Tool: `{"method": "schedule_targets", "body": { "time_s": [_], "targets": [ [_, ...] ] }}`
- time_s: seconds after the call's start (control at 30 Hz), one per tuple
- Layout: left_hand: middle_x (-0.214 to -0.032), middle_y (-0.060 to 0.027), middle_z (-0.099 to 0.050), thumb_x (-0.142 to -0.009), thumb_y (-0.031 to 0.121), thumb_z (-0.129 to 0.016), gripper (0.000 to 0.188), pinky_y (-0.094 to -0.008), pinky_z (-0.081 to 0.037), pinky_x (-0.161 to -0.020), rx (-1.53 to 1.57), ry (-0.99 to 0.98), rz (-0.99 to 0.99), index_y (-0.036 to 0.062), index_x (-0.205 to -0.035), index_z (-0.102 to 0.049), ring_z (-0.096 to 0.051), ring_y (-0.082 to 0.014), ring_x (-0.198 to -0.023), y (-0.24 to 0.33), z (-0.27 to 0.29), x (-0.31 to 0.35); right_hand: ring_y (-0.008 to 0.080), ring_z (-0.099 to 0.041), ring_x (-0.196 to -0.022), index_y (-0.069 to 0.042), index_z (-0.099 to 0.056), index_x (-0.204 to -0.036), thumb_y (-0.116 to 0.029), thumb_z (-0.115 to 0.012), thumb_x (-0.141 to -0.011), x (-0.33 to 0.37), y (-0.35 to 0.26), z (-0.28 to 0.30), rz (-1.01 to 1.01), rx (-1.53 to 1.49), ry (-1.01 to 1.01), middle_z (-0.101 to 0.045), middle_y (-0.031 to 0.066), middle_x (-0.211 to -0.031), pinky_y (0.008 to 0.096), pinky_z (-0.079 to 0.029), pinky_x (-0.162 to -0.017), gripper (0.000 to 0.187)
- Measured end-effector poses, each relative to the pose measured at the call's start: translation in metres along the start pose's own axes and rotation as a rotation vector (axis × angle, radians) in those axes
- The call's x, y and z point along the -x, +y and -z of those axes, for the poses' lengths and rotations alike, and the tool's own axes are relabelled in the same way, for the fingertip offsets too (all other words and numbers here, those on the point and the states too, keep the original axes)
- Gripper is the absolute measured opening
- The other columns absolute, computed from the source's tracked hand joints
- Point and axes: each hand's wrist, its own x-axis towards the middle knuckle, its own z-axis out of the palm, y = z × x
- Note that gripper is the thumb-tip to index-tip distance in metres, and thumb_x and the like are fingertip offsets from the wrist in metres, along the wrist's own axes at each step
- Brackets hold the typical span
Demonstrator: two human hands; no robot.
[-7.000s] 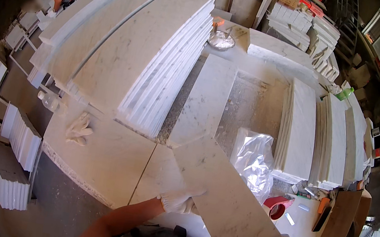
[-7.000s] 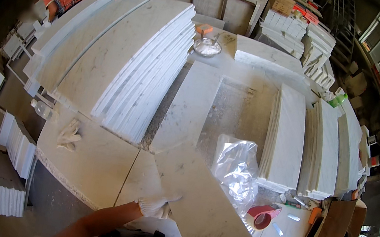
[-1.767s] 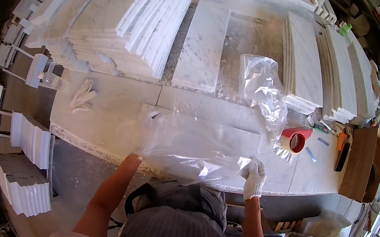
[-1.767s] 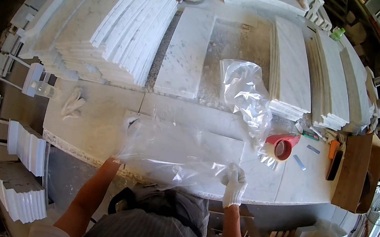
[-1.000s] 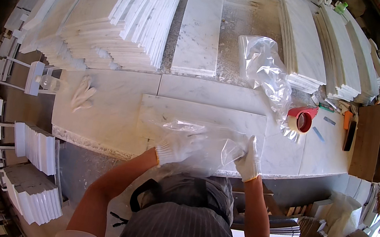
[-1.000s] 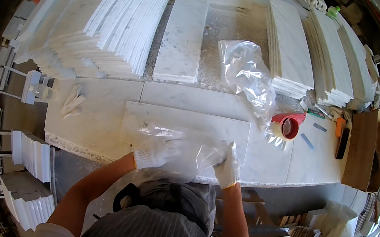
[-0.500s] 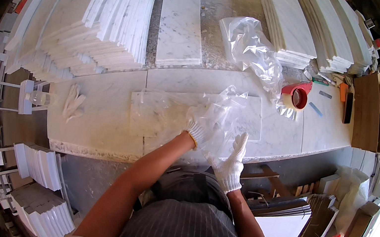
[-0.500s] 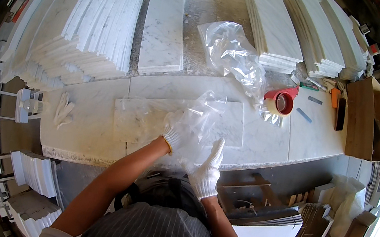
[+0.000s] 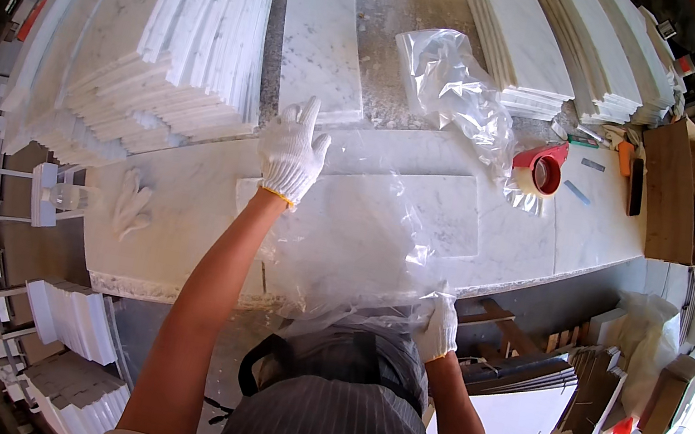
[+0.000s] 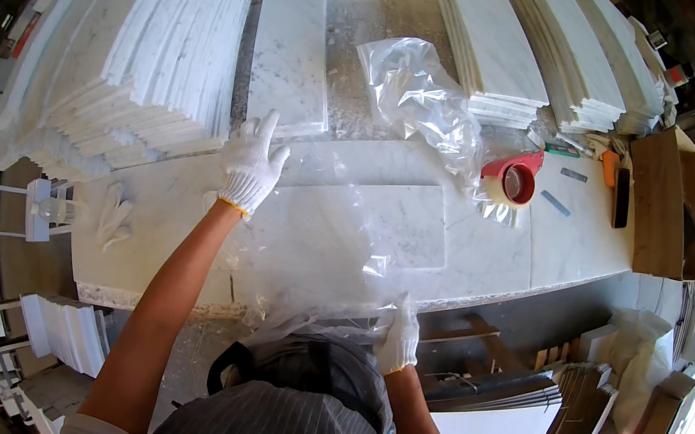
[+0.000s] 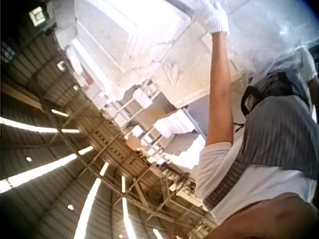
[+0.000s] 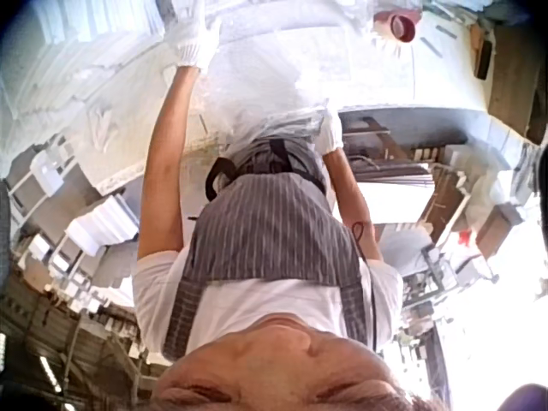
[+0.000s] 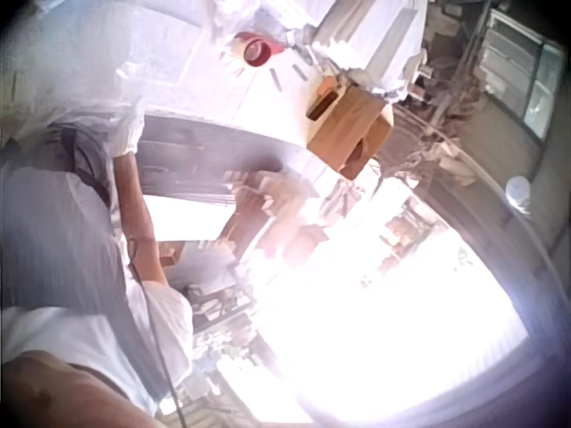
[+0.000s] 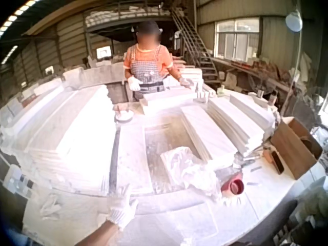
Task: The person smooths the edges of white rectangular panels using a red hand tool, then stacks them on a metal rack. The person retrieves a plastic bag, places a panel inside, and smooths the bag around it. The person repeats this process with additional panels.
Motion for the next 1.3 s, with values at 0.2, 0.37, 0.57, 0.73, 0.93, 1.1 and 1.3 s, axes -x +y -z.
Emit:
{"method": "schedule_targets", "body": {
  "time_s": [0.2,0.37,0.57,0.73,0.93,1.1,1.3],
  "targets": [
    [-0.099,-0.004,-0.065,-0.081,0.018,-0.075,0.023,-0.0401,-0.051,-0.075,0.573,0.078,-0.596,0.0126,-0.102,-0.069,-0.062,-0.027,-0.087,0.03,0.029,0.088,0.0098,-0.052,-0.065,-0.01,-0.057,-0.097,-0.014,-0.054,-0.1,0.019,0.021,0.003,-0.128,-0.458,-0.385,-0.052,-0.0016,-0.078,0.0241,-0.046,-0.056,0.006],
    [-0.124,-0.0115,-0.056,-0.083,0.03,-0.073,0.039,-0.0499,-0.039,-0.101,0.385,-0.138,-0.446,0.0127,-0.117,-0.065,-0.05,-0.0336,-0.119,0.03,-0.025,0.118,0.0243,-0.056,-0.071,-0.003,-0.059,-0.106,-0.021,-0.043,-0.101,0.02,0.037,0.026,0.821,0.89,-0.094,-0.056,0.0084,-0.079,0.0366,-0.047,-0.065,0.025],
    [-0.142,-0.0128,-0.048,-0.089,0.05,-0.06,0.049,-0.0623,-0.028,-0.109,0.26,-0.243,-0.628,0.0249,-0.13,-0.062,-0.042,-0.038,-0.131,0.098,-0.043,0.105,0.0298,-0.06,-0.079,-0.001,-0.056,-0.104,-0.012,-0.06,-0.092,0.017,0.05,0.099,0.804,1.033,0.134,-0.059,0.0135,-0.089,0.0392,-0.049,-0.068,0.016],
    [-0.159,-0.0091,-0.031,-0.094,0.06,-0.046,0.056,-0.0702,-0.014,-0.112,0.086,-0.507,-0.751,0.036,-0.144,-0.047,-0.024,-0.0391,-0.146,0.123,-0.047,0.112,0.0134,-0.059,-0.077,-0.005,-0.06,-0.112,-0.027,-0.062,-0.097,0.021,0.046,0.135,0.338,0.31,0.616,-0.062,0.0064,-0.096,0.0285,-0.051,-0.068,0.027],
    [-0.164,-0.0079,-0.02,-0.097,0.058,-0.039,0.058,-0.0707,-0.008,-0.113,-0.158,-0.639,-0.807,0.0382,-0.151,-0.035,-0.016,-0.0375,-0.149,0.129,-0.042,0.108,0.0361,-0.055,-0.114,-0.003,-0.047,-0.137,-0.039,-0.083,-0.074,0.038,0.0,-0.001,1.178,1.254,0.371,-0.053,0.0206,-0.13,0.0463,-0.047,-0.096,0.081],
    [-0.156,-0.0098,-0.036,-0.096,0.053,-0.046,0.051,-0.0661,-0.014,-0.114,0.108,-0.467,-0.762,0.0334,-0.143,-0.05,-0.029,-0.0342,-0.144,0.127,-0.045,0.108,0.0372,-0.054,-0.115,-0.008,-0.058,-0.122,-0.028,-0.08,-0.074,-0.001,0.009,-0.014,1.183,1.421,0.383,-0.058,0.0158,-0.124,0.0486,-0.043,-0.097,0.057],
    [-0.144,-0.014,-0.048,-0.091,0.044,-0.061,0.048,-0.0524,-0.027,-0.114,0.37,-0.279,-0.768,0.0236,-0.135,-0.06,-0.042,-0.0315,-0.134,0.12,-0.055,0.101,0.0219,-0.06,-0.081,-0.004,-0.066,-0.088,-0.026,-0.058,-0.096,-0.006,-0.022,0.044,0.824,0.806,0.495,-0.065,0.0091,-0.093,0.0352,-0.048,-0.074,0.025]
  ]
}}
